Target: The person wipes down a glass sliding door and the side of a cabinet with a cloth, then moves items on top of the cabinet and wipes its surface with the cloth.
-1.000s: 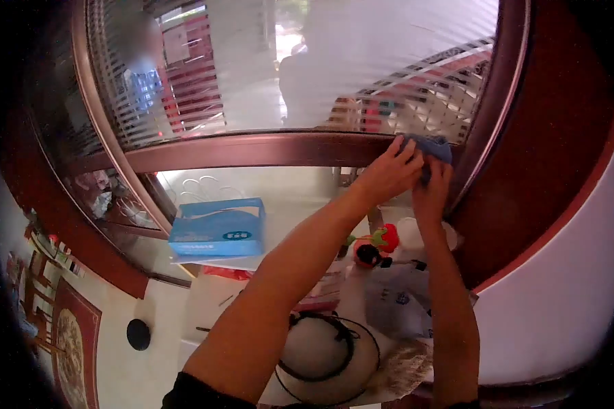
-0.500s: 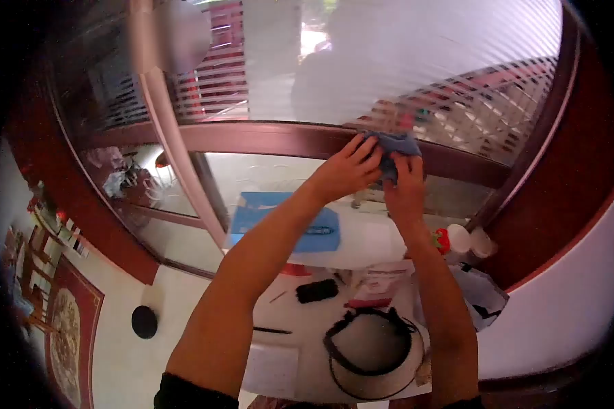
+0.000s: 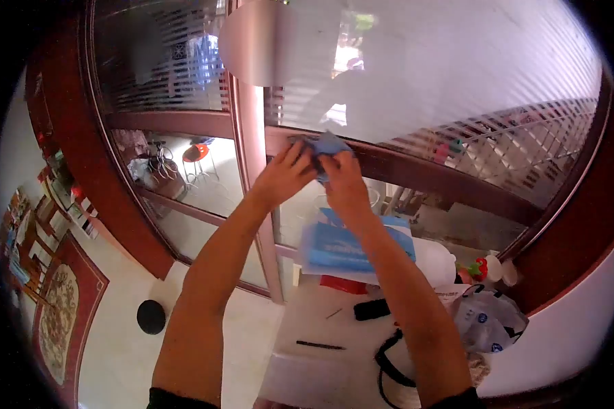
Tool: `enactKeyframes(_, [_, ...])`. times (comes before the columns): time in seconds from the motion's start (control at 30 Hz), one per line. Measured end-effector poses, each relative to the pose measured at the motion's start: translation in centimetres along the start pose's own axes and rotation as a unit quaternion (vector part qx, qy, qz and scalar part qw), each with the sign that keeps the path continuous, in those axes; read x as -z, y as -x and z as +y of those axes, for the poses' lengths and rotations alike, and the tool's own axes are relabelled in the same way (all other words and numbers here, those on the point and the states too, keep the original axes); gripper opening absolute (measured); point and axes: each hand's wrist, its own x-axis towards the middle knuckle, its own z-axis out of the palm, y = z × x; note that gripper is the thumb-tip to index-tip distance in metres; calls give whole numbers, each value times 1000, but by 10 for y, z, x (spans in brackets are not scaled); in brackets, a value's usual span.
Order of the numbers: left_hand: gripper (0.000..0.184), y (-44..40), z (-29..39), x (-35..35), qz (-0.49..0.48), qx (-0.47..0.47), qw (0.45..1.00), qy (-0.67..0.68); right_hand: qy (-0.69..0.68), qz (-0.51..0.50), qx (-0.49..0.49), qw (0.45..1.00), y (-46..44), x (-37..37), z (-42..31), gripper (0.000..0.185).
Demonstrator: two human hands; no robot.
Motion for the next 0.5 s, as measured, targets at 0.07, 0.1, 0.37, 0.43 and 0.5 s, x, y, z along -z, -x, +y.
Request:
enactKeyframes(0.07, [24,19,-18,2,-10,22,1000,-15,0,-39,-1,999,-14,-19,-17,35])
enactKeyframes(0.1, [24,28,-25,4,-20,36,999,-20,20,-42,20,999,-20,-31,-24,39])
enactKeyframes(0.37, [46,29,-42,17,13,186,982,-26,238,74,157,956,-65,-28,-47,41])
enactKeyframes(0.43, [45,10,-40,25,-7,219,976,-3,234,46,137,962,-71,-22,-39,41])
enactKeyframes(0.5, [45,-1,-28,20,-3,238,971,9,257,17,134,957,-70,-16,-33,40])
